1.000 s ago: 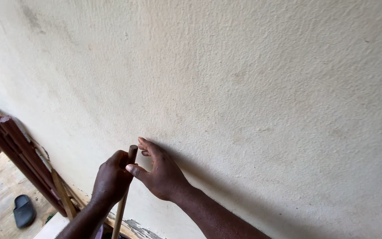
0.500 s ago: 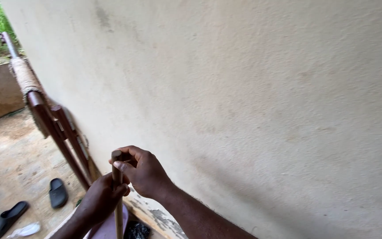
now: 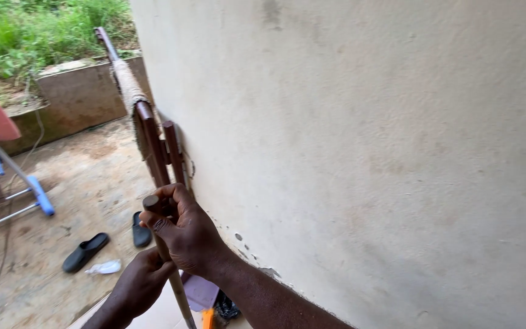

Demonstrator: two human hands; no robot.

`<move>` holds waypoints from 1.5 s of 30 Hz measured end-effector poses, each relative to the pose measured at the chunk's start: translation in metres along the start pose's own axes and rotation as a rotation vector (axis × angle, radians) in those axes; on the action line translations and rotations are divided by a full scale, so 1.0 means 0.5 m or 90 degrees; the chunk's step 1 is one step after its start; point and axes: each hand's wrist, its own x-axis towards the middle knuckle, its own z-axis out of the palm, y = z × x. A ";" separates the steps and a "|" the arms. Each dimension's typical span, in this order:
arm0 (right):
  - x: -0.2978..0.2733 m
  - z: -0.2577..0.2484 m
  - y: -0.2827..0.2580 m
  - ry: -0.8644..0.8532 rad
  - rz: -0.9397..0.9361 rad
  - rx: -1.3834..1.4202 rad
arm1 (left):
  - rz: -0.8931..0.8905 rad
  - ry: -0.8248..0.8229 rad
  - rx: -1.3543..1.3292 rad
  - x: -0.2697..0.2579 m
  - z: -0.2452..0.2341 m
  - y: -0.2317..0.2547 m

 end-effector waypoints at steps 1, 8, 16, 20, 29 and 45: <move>0.004 0.013 -0.009 -0.011 0.000 0.005 | -0.006 0.010 -0.003 -0.012 -0.004 0.004; 0.029 0.070 -0.059 -0.067 0.061 0.209 | 0.045 0.185 -0.193 -0.072 0.017 -0.002; 0.006 0.079 -0.053 -0.299 0.074 0.283 | 0.023 0.390 -0.205 -0.137 0.029 -0.057; -0.013 0.126 -0.074 -0.368 0.073 0.281 | 0.006 0.417 -0.154 -0.225 0.009 -0.066; -0.068 0.289 -0.121 -0.523 0.087 0.324 | -0.088 0.499 -0.084 -0.440 -0.046 -0.108; -0.259 0.684 -0.146 -0.663 0.154 0.470 | -0.193 0.636 0.101 -0.866 -0.194 -0.370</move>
